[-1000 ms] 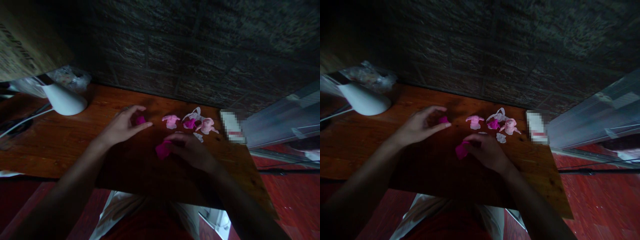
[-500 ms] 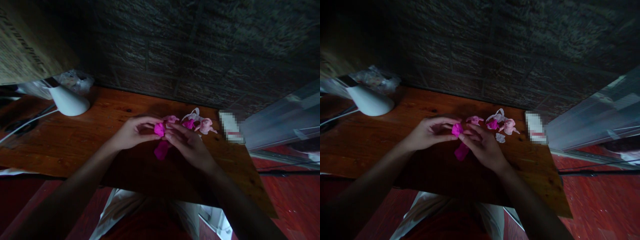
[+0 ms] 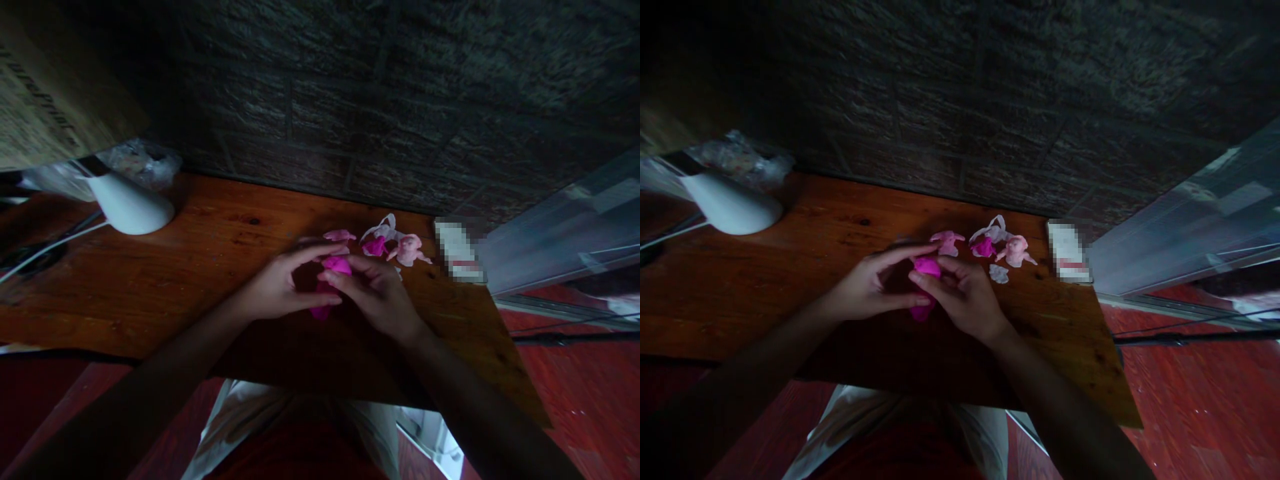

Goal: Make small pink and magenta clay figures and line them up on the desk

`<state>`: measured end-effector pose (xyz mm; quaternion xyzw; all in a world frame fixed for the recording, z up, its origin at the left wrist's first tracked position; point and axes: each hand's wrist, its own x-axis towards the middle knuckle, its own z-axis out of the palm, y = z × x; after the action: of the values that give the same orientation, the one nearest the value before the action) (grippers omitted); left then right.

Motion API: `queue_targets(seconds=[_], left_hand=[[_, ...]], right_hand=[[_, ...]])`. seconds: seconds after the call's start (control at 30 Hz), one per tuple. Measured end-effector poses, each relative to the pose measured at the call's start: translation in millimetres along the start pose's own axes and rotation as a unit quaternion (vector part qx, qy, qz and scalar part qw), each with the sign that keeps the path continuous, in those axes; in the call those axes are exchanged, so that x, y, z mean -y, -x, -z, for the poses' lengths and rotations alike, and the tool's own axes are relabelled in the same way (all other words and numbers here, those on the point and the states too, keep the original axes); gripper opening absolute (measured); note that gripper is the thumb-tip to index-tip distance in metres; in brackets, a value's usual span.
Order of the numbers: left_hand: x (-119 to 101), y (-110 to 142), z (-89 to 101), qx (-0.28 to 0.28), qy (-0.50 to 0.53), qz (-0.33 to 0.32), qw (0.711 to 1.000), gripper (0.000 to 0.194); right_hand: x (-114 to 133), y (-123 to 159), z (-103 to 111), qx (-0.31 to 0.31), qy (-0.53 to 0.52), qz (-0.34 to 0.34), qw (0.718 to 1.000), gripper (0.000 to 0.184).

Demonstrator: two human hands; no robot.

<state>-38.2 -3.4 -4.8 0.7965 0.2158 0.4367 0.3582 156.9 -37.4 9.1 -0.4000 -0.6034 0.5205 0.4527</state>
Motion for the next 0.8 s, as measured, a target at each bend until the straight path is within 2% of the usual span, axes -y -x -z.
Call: queue_targets(seconds=[0.07,0.13,0.23,0.43,0.53,0.67,0.8], left_hand=[[-1.9,2.0,-4.2,0.03,0.053,0.047,0.997,0.054],[-4.5,3.1,-6.5,0.055,0.109,0.103,0.987,0.039],[-6.3,1.4,-6.0,0.047,0.135,0.155,0.977,0.025],[-2.0,-4.6,-0.5,-0.027,0.073,0.146,0.986,0.028],[-2.0,-5.4,0.2,-0.056,0.08,0.151,0.984,0.027],[-4.7,-4.2,-2.1,-0.057,0.083,0.146,0.984,0.028],[-8.3,0.7,-4.8,-0.075,-0.02,0.125,0.989,0.017]], right_hand=[[1.0,2.4,-3.7,-0.025,0.022,0.018,0.999,0.022],[-0.1,4.3,-6.4,-0.032,0.033,0.029,0.999,0.026],[-3.0,4.9,-7.1,-0.027,0.047,0.028,0.998,0.027],[3.6,1.6,-0.9,0.063,-0.007,-0.045,0.997,0.027],[7.4,1.1,1.8,0.035,-0.006,-0.048,0.998,0.026],[4.8,2.4,3.4,0.015,0.084,0.0,0.996,0.031],[-1.9,4.9,1.8,0.001,0.144,0.009,0.99,0.034]])
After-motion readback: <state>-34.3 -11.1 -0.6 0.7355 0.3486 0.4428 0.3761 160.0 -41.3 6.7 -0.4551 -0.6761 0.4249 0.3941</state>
